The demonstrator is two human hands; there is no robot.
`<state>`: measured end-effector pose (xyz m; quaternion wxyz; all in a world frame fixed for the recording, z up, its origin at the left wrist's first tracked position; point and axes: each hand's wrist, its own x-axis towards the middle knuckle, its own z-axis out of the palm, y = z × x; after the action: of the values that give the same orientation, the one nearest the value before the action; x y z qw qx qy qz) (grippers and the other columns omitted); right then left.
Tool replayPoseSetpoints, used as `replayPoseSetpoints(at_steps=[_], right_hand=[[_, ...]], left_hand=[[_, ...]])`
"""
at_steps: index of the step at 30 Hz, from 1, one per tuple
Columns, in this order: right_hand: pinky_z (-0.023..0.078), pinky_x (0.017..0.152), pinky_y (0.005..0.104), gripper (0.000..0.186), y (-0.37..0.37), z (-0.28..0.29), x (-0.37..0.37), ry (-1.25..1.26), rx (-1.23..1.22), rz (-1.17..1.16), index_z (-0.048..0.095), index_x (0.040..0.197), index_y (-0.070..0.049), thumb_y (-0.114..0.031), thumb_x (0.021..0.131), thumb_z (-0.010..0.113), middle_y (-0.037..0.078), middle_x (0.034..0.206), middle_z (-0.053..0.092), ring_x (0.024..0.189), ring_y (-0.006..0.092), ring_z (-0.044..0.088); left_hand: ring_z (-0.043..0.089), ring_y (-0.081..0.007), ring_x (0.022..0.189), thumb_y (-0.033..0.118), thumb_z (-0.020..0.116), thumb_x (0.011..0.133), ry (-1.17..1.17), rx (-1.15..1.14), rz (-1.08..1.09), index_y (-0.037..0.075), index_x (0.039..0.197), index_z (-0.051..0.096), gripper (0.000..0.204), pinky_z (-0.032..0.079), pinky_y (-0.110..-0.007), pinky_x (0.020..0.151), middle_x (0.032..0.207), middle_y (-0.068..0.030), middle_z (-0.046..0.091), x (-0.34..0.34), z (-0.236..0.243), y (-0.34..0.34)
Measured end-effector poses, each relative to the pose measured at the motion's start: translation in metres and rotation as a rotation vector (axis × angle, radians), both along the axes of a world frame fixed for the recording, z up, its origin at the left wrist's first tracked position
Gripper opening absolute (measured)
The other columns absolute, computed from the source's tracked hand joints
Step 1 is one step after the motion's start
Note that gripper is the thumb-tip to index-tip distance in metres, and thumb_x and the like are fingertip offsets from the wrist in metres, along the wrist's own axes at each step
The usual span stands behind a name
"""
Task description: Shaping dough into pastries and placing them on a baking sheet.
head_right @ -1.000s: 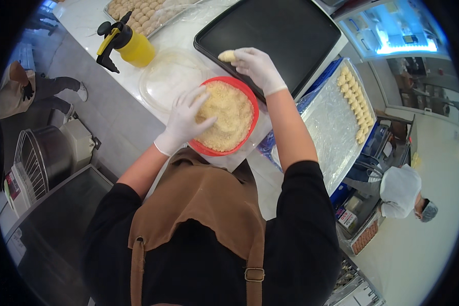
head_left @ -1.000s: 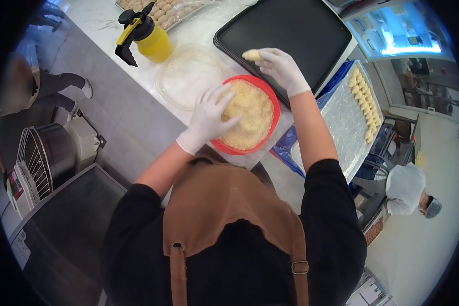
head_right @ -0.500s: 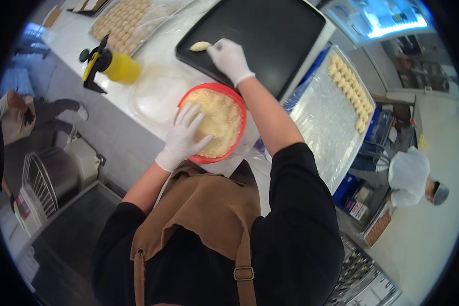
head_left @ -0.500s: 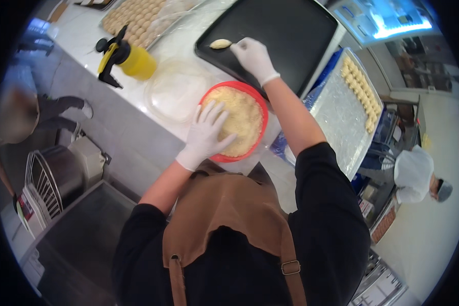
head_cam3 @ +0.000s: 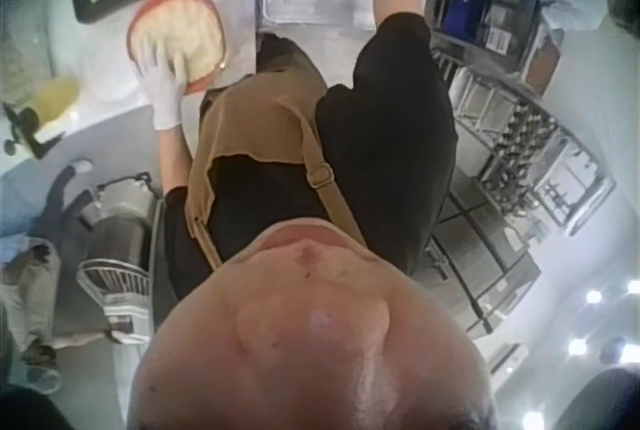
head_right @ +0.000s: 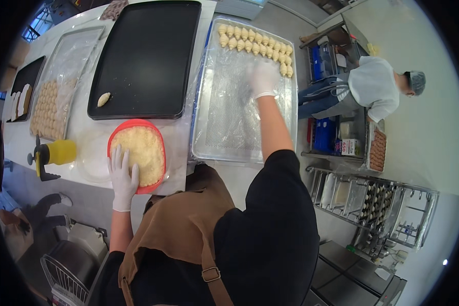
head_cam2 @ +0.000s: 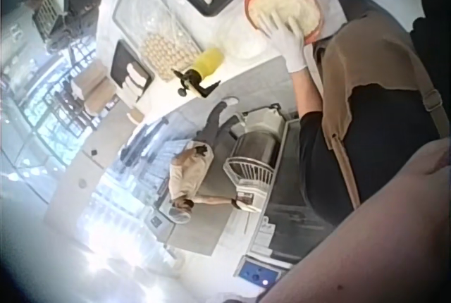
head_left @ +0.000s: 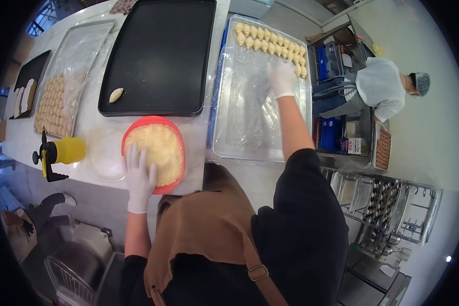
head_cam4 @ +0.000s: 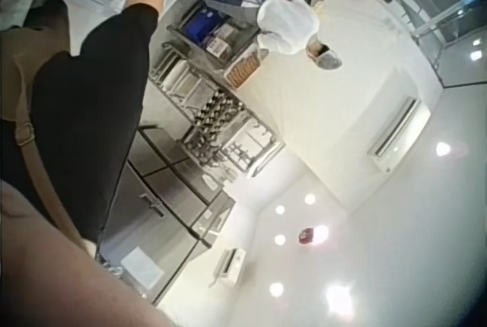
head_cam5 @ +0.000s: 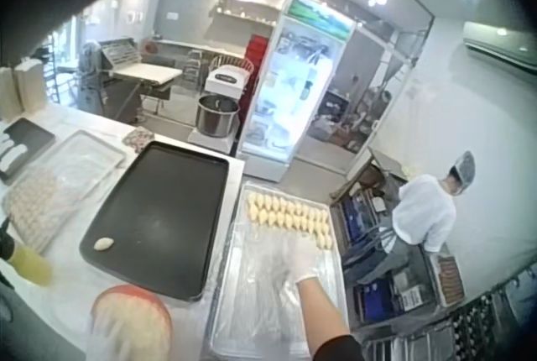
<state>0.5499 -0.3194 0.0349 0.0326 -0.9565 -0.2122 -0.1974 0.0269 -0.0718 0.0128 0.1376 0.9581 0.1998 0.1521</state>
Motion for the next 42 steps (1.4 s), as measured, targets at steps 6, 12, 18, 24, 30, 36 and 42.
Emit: replayPoseSetpoints(at_steps=[6, 12, 18, 24, 30, 36, 42], right_hand=[[0.051, 0.099, 0.0566, 0.054, -0.080, -0.033, 0.098, 0.065, -0.224, -0.299, 0.075, 0.126, -0.006, -0.049, 0.096, 0.062, 0.024, 0.139, 0.063, 0.126, 0.0431, 0.059], [0.050, 0.100, 0.0556, 0.049, -0.086, -0.055, 0.124, 0.027, -0.239, -0.339, 0.073, 0.127, -0.004, -0.040, 0.094, 0.065, 0.023, 0.141, 0.062, 0.129, 0.0423, 0.057], [0.051, 0.099, 0.0545, 0.042, -0.070, -0.048, 0.108, 0.143, -0.228, -0.294, 0.070, 0.124, -0.004, -0.032, 0.094, 0.066, 0.021, 0.139, 0.064, 0.129, 0.0415, 0.057], [0.054, 0.075, 0.0478, 0.024, -0.076, -0.042, 0.099, -0.080, -0.539, -0.085, 0.070, 0.114, -0.014, -0.025, 0.094, 0.062, 0.013, 0.102, 0.076, 0.092, 0.0345, 0.073], [0.061, 0.078, 0.0487, 0.024, -0.102, -0.024, 0.099, -0.067, -0.545, 0.018, 0.072, 0.105, -0.011, -0.030, 0.091, 0.068, 0.020, 0.108, 0.075, 0.096, 0.0434, 0.072], [0.059, 0.080, 0.0470, 0.027, -0.128, -0.034, 0.113, -0.027, -0.413, 0.190, 0.072, 0.105, -0.006, -0.029, 0.090, 0.073, 0.017, 0.102, 0.075, 0.090, 0.0405, 0.072], [0.059, 0.084, 0.0368, 0.033, -0.158, -0.017, 0.085, 0.264, 0.298, 0.034, 0.075, 0.108, 0.000, -0.024, 0.088, 0.084, 0.014, 0.096, 0.078, 0.088, 0.0291, 0.074]], left_hand=[[0.041, -0.0426, 0.155, 0.028, 0.080, 0.086, 0.097, -0.083, 0.003, 0.006, 0.154, 0.056, 0.076, 0.027, -0.054, 0.130, 0.168, -0.0201, 0.045, -0.001, 0.004, -0.007], [0.042, -0.0423, 0.154, 0.031, 0.082, 0.084, 0.101, -0.112, -0.013, 0.006, 0.155, 0.056, 0.079, 0.028, -0.054, 0.130, 0.168, -0.0194, 0.046, 0.002, 0.006, -0.007], [0.044, -0.0424, 0.153, 0.031, 0.083, 0.084, 0.088, -0.107, -0.008, 0.007, 0.153, 0.058, 0.078, 0.029, -0.053, 0.130, 0.166, -0.0194, 0.047, -0.004, 0.007, -0.006], [0.045, -0.0430, 0.152, 0.047, 0.083, 0.083, 0.115, -0.088, -0.003, 0.007, 0.152, 0.060, 0.083, 0.030, -0.055, 0.129, 0.165, -0.0210, 0.048, -0.009, -0.006, -0.002], [0.041, -0.0403, 0.154, 0.063, 0.075, 0.086, 0.071, 0.027, -0.187, 0.016, 0.155, 0.058, 0.085, 0.028, -0.067, 0.125, 0.167, -0.0186, 0.046, 0.012, -0.007, 0.008], [0.045, -0.0386, 0.151, 0.056, 0.071, 0.092, -0.004, 0.026, -0.245, 0.016, 0.141, 0.068, 0.064, 0.033, -0.068, 0.122, 0.161, -0.0149, 0.053, 0.044, -0.008, 0.011], [0.051, -0.0376, 0.148, 0.041, 0.072, 0.094, 0.030, 0.010, -0.158, 0.013, 0.132, 0.072, 0.047, 0.034, -0.060, 0.124, 0.153, -0.0126, 0.060, 0.039, -0.025, 0.020]])
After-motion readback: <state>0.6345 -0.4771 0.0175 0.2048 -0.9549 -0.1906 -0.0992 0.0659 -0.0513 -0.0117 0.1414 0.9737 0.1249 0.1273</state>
